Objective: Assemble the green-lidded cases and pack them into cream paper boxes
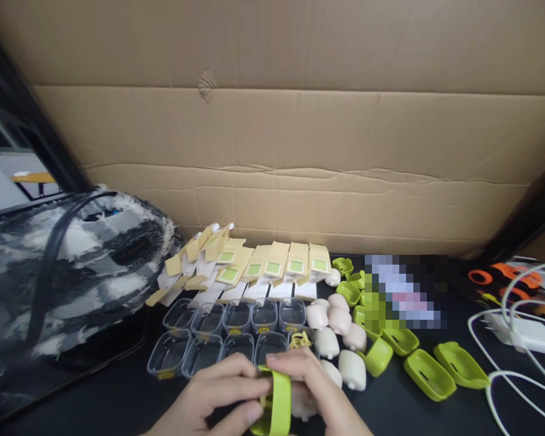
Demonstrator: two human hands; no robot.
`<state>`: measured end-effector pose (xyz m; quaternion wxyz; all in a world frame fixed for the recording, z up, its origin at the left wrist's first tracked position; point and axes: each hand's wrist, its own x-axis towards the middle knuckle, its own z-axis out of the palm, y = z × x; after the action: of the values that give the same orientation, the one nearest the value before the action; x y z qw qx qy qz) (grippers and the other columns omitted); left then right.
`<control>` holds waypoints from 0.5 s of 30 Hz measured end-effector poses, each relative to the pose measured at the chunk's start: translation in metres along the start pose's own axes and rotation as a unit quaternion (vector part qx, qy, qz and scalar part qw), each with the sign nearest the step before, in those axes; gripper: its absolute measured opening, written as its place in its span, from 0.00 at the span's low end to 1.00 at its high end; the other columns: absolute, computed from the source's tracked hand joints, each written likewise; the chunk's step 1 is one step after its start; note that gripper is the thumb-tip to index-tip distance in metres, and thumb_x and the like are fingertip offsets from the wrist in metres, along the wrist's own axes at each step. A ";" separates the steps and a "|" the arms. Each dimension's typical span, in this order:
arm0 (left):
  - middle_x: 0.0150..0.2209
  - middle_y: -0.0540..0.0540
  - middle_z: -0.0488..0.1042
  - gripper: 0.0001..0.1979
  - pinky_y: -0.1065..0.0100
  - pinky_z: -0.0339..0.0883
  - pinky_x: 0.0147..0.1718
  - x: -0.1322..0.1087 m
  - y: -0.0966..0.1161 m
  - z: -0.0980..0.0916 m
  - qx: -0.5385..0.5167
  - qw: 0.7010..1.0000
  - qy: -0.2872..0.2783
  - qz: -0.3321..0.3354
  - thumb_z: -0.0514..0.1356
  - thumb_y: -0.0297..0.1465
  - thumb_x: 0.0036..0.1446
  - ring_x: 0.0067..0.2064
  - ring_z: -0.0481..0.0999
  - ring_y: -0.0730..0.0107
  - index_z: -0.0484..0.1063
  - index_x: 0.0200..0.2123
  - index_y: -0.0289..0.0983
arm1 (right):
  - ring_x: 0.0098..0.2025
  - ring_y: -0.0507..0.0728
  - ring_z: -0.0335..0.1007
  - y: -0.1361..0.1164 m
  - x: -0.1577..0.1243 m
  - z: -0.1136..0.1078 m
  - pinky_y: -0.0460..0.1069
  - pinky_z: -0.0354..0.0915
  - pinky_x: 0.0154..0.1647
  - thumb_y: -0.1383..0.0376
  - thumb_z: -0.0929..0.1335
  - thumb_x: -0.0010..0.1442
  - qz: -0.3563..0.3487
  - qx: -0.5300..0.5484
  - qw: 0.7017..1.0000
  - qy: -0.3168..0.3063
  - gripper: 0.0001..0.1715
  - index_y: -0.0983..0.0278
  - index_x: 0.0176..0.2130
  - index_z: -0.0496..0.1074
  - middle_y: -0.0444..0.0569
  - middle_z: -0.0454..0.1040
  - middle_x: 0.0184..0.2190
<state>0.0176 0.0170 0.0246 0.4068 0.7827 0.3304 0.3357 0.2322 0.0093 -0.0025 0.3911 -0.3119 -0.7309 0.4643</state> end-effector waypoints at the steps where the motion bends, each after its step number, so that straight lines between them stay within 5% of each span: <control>1: 0.33 0.43 0.75 0.12 0.71 0.66 0.36 -0.001 -0.002 0.001 -0.032 0.999 0.004 -0.011 0.57 0.32 0.60 0.34 0.73 0.69 0.79 0.42 0.37 | 0.55 0.60 0.69 -0.001 0.000 -0.001 0.50 0.67 0.53 0.57 0.71 0.58 -0.004 -0.006 1.000 0.000 0.28 0.46 0.56 0.64 0.49 0.69 0.52; 6: 0.33 0.49 0.75 0.08 0.71 0.66 0.39 -0.008 -0.009 0.009 -0.237 0.962 0.053 -0.126 0.63 0.36 0.55 0.36 0.73 0.71 0.76 0.38 0.40 | 0.58 0.60 0.66 -0.003 0.000 -0.001 0.52 0.65 0.55 0.56 0.70 0.59 -0.041 -0.020 0.999 -0.004 0.27 0.45 0.57 0.64 0.49 0.69 0.53; 15: 0.31 0.48 0.73 0.09 0.71 0.68 0.37 -0.002 -0.004 0.000 -0.116 0.993 0.015 -0.009 0.65 0.33 0.53 0.34 0.74 0.71 0.79 0.39 0.40 | 0.57 0.60 0.66 -0.004 0.001 0.004 0.52 0.66 0.54 0.55 0.70 0.59 -0.042 0.027 0.999 0.008 0.25 0.45 0.55 0.66 0.50 0.69 0.52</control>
<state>0.0157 0.0172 0.0207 0.4932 0.7219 0.3025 0.3797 0.2284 0.0071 0.0005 0.4241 -0.2739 -0.7274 0.4647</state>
